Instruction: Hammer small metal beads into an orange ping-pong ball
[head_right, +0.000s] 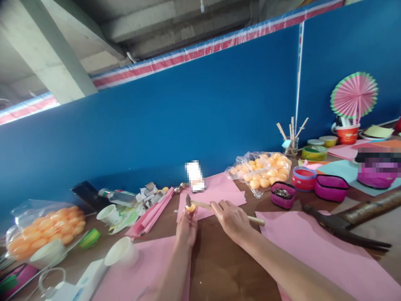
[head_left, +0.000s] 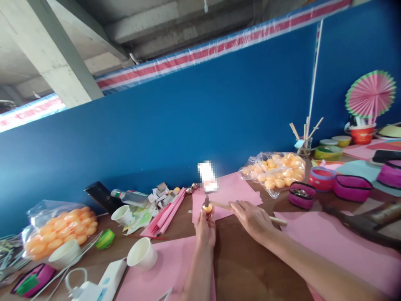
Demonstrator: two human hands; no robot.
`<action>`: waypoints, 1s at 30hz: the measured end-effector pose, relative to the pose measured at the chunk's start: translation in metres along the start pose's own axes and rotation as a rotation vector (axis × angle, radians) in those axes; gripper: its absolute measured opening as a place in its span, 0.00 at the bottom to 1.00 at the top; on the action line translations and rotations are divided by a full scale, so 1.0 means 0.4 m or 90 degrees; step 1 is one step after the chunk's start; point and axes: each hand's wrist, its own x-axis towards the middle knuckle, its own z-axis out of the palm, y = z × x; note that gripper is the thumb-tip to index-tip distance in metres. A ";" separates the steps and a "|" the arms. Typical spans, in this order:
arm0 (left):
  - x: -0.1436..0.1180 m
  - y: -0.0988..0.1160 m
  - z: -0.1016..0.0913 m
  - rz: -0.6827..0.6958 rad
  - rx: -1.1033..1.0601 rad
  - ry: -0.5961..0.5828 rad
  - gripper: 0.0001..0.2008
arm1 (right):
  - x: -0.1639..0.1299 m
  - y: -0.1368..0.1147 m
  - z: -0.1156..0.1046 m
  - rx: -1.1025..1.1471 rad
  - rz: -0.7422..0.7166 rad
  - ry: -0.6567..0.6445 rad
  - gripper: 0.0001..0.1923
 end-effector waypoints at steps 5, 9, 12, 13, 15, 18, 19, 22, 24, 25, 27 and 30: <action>-0.003 0.003 0.000 -0.008 -0.013 -0.023 0.07 | 0.001 -0.003 -0.001 0.010 0.035 -0.008 0.12; -0.002 0.002 0.000 -0.010 -0.030 -0.048 0.07 | 0.002 -0.003 -0.007 0.023 0.042 -0.013 0.13; -0.001 -0.001 0.001 -0.014 -0.039 -0.041 0.08 | 0.002 -0.005 -0.007 0.034 0.054 -0.008 0.14; -0.001 -0.001 0.001 -0.022 -0.041 -0.037 0.07 | 0.002 -0.006 -0.005 0.035 0.054 -0.013 0.13; -0.003 0.000 0.003 -0.040 -0.047 -0.034 0.07 | 0.003 -0.005 -0.002 0.035 0.052 -0.024 0.12; -0.008 0.005 0.004 -0.064 -0.044 -0.049 0.07 | 0.005 0.006 0.002 0.034 0.073 -0.014 0.12; -0.010 0.006 0.004 -0.076 -0.040 -0.057 0.07 | 0.006 0.012 0.001 0.031 0.084 -0.007 0.13; -0.013 0.008 0.001 -0.117 -0.022 -0.071 0.08 | 0.009 0.030 -0.003 0.027 0.110 0.013 0.13; -0.011 0.007 -0.001 -0.117 -0.015 -0.063 0.07 | 0.009 0.035 -0.006 0.038 0.110 0.024 0.14; -0.010 0.005 -0.002 -0.108 -0.016 -0.056 0.07 | 0.008 0.034 -0.007 0.044 0.106 0.030 0.14; -0.007 0.002 -0.004 -0.086 -0.022 -0.043 0.07 | 0.006 0.027 -0.007 0.054 0.089 0.035 0.14; -0.005 0.000 -0.005 -0.055 -0.021 -0.045 0.04 | 0.003 0.014 -0.002 0.047 0.057 0.028 0.14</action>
